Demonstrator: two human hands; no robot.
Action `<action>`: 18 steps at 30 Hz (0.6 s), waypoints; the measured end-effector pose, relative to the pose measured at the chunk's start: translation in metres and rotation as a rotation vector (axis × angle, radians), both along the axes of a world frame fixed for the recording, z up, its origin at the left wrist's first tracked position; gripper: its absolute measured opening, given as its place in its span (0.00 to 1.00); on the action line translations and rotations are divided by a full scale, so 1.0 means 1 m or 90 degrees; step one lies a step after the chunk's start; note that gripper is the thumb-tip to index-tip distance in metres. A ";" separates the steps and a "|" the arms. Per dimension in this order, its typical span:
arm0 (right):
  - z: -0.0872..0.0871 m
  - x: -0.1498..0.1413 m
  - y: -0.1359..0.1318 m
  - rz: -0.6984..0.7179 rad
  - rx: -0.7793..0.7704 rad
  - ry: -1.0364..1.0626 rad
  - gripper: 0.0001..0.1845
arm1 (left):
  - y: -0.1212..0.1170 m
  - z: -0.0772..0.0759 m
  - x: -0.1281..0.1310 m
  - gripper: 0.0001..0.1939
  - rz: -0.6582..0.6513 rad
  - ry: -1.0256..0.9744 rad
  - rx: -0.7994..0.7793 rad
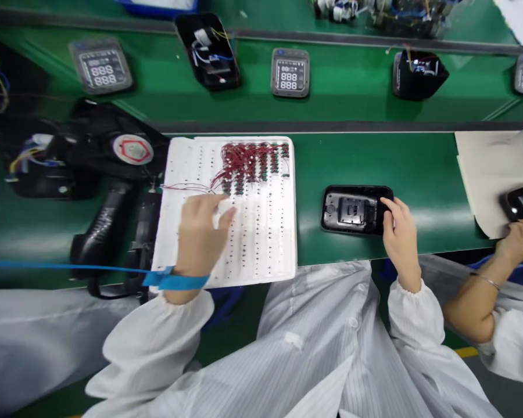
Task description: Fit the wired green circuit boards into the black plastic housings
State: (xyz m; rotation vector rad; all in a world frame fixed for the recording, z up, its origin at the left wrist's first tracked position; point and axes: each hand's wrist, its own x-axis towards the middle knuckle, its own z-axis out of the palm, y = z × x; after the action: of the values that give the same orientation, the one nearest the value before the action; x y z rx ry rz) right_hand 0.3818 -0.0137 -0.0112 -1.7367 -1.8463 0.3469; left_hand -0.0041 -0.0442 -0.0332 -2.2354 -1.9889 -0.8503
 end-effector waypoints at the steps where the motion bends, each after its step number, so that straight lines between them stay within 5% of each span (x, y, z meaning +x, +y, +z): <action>1: -0.001 0.002 0.005 -0.001 0.014 -0.009 0.23 | -0.004 -0.005 -0.017 0.15 0.059 -0.004 -0.013; 6: 0.004 0.006 0.027 -0.050 0.113 -0.054 0.24 | 0.001 -0.026 -0.059 0.17 0.149 -0.052 -0.157; 11: 0.026 -0.021 0.018 -0.053 0.199 -0.068 0.21 | 0.011 -0.005 -0.067 0.12 0.096 -0.044 -0.160; 14: 0.040 -0.072 0.000 0.092 0.175 -0.022 0.18 | 0.000 0.021 -0.052 0.15 0.037 0.021 -0.103; 18: 0.037 -0.169 -0.007 0.455 0.072 0.027 0.16 | -0.018 0.039 -0.029 0.16 -0.032 0.087 -0.054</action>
State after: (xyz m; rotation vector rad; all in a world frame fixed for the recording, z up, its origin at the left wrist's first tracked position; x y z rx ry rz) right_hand 0.2125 -0.0207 0.0259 -0.9356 -2.3529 0.5307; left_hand -0.0330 -0.0622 0.0059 -2.3290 -1.9511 -0.6097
